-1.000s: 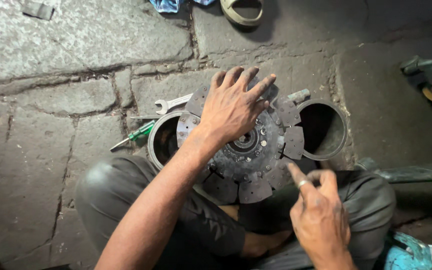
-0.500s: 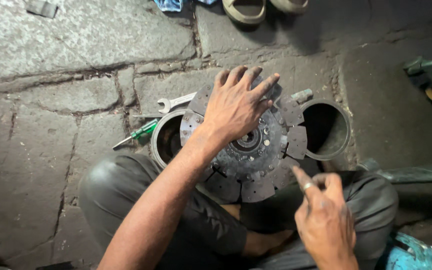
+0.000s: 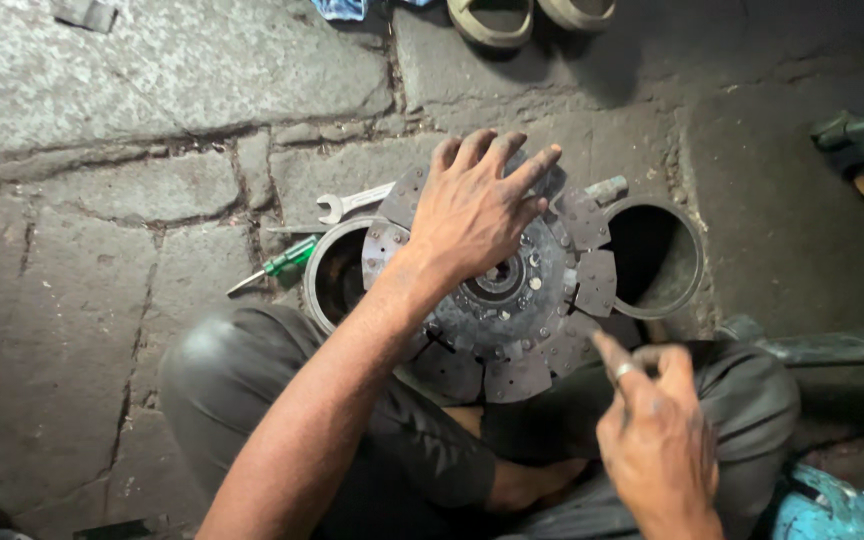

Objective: The person sits on the floor and uses a small green-handled tool to scrape or clean the surface of a circular clutch assembly. They rotate the assembly and continue scraping different sections while holding it steady with the other hand.

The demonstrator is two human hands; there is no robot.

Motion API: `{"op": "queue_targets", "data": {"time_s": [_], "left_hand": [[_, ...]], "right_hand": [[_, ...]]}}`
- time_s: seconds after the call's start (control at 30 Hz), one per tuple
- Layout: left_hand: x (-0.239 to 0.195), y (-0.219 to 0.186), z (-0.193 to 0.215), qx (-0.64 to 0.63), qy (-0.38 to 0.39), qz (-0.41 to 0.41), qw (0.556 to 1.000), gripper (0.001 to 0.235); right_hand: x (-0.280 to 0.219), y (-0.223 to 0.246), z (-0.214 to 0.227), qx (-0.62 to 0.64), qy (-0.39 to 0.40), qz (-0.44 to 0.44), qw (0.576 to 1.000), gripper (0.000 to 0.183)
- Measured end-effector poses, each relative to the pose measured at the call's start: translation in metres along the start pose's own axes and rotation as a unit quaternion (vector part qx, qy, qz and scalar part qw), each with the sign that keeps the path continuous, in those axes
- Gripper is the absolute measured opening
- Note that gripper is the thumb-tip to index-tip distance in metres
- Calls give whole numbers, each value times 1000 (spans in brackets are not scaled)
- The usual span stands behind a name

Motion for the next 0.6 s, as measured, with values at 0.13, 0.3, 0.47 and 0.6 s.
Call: {"op": "queue_targets", "data": {"time_s": [0.13, 0.3, 0.47, 0.6], "left_hand": [[-1, 0, -2, 13, -15, -14, 1000, 56], [3, 2, 3, 19, -26, -16, 999, 58], [-1, -1, 1, 6, -9, -7, 1000, 56], [1, 0, 2, 1, -2, 0, 1000, 56]], "right_hand": [[0, 1, 0, -10, 22, -47, 999, 49], [7, 9, 5, 6, 21, -74, 997, 48], [-2, -3, -1, 10, -5, -26, 1000, 47], [-1, -10, -5, 13, -17, -11, 1000, 48]]}}
Point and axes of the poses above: each hand's wrist, its own x-axis towards the middle knuckle, its own z-axis out of the back of the hand, y = z × x, the point moved 1 cm from there along x, towards the middle knuckle, and after that the axes turned 1 degree about -x, right-handed, at the moved point
